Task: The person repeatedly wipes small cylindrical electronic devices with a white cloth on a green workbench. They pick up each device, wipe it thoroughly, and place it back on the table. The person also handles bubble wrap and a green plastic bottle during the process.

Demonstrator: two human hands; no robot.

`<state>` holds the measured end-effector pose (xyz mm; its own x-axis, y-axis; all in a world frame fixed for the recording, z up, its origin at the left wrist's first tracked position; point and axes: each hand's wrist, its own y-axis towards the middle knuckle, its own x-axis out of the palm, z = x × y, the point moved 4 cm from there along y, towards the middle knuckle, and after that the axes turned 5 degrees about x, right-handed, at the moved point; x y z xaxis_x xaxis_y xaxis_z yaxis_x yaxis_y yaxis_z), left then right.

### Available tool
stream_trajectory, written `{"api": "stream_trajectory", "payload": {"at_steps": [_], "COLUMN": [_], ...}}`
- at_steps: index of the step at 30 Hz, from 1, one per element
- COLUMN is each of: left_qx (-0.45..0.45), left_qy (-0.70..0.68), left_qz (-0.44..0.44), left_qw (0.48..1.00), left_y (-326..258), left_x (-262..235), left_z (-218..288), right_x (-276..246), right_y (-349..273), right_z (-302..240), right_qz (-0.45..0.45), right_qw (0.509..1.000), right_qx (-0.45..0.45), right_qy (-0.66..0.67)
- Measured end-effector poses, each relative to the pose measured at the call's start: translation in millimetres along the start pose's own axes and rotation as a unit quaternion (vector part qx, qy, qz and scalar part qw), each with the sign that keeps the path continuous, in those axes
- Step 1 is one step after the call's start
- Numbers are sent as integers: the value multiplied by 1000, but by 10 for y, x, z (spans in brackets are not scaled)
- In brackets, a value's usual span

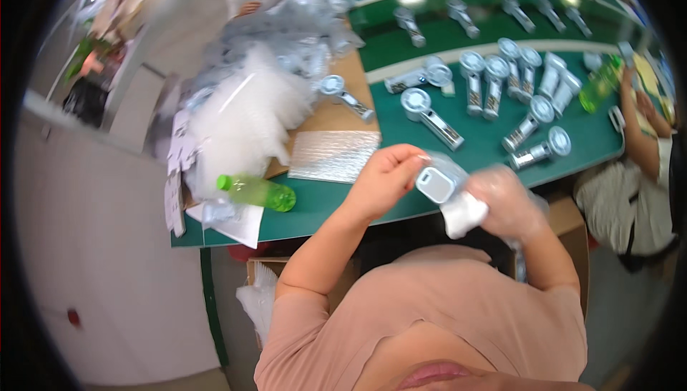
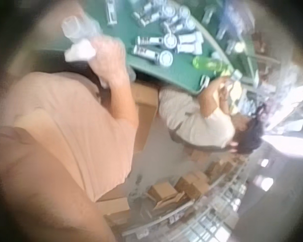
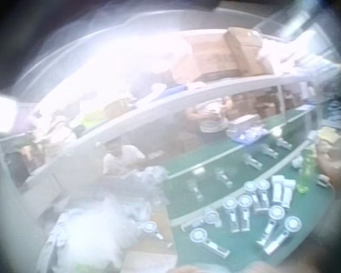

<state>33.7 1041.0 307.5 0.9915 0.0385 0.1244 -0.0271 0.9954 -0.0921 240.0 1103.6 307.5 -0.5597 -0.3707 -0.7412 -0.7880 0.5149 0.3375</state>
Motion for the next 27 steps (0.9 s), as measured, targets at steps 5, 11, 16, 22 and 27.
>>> {"api": "stream_trajectory", "payload": {"at_steps": [5,11,16,22,27], "left_qx": [57,20,289,222,49], "left_qy": [153,201,274,744,843], "left_qz": [-45,-3,226,418,260], "left_qw": [986,979,889,472,468], "left_y": [-37,-65,-143,-586,-607], "left_x": [-34,-298,-1289,-2865,-3929], "left_z": [280,799,1904,2681,2276], "right_x": [-135,-242,-137,57,424], "right_y": [139,290,69,-93,-75], "right_z": [-148,-120,434,314,812], "right_qz": [-8,81,194,296,226], "right_qw": [995,912,813,706,665], "right_qx": [-78,94,199,287,329], "right_qy": [62,391,511,576,631]}}
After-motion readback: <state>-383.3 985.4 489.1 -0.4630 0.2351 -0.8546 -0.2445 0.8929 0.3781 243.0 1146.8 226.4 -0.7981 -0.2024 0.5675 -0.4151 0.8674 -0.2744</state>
